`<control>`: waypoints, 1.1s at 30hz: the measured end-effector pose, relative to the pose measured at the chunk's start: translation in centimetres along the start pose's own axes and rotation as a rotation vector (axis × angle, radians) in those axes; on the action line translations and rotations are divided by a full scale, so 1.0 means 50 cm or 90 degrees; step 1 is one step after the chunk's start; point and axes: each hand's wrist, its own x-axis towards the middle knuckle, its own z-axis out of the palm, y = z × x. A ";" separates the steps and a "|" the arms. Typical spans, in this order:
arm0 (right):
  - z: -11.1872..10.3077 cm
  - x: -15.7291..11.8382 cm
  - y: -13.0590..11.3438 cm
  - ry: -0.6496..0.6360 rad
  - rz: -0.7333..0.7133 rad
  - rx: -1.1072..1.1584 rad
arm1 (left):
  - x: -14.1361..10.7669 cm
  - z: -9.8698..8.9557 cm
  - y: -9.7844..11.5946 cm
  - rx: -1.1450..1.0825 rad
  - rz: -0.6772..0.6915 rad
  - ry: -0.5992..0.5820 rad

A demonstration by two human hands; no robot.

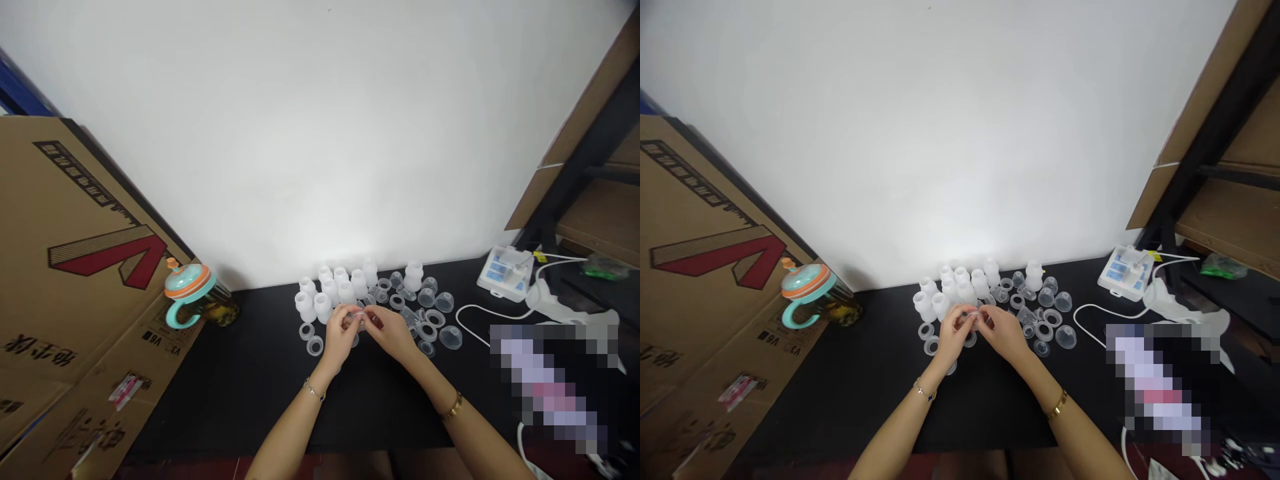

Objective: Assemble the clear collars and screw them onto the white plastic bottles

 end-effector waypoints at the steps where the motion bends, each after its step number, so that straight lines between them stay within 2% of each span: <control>1: 0.000 0.000 0.000 0.003 -0.003 -0.001 | 0.000 0.000 0.000 -0.001 -0.001 -0.001; 33: 0.004 0.001 0.008 -0.009 0.007 -0.003 | 0.003 -0.002 -0.004 0.020 0.014 -0.003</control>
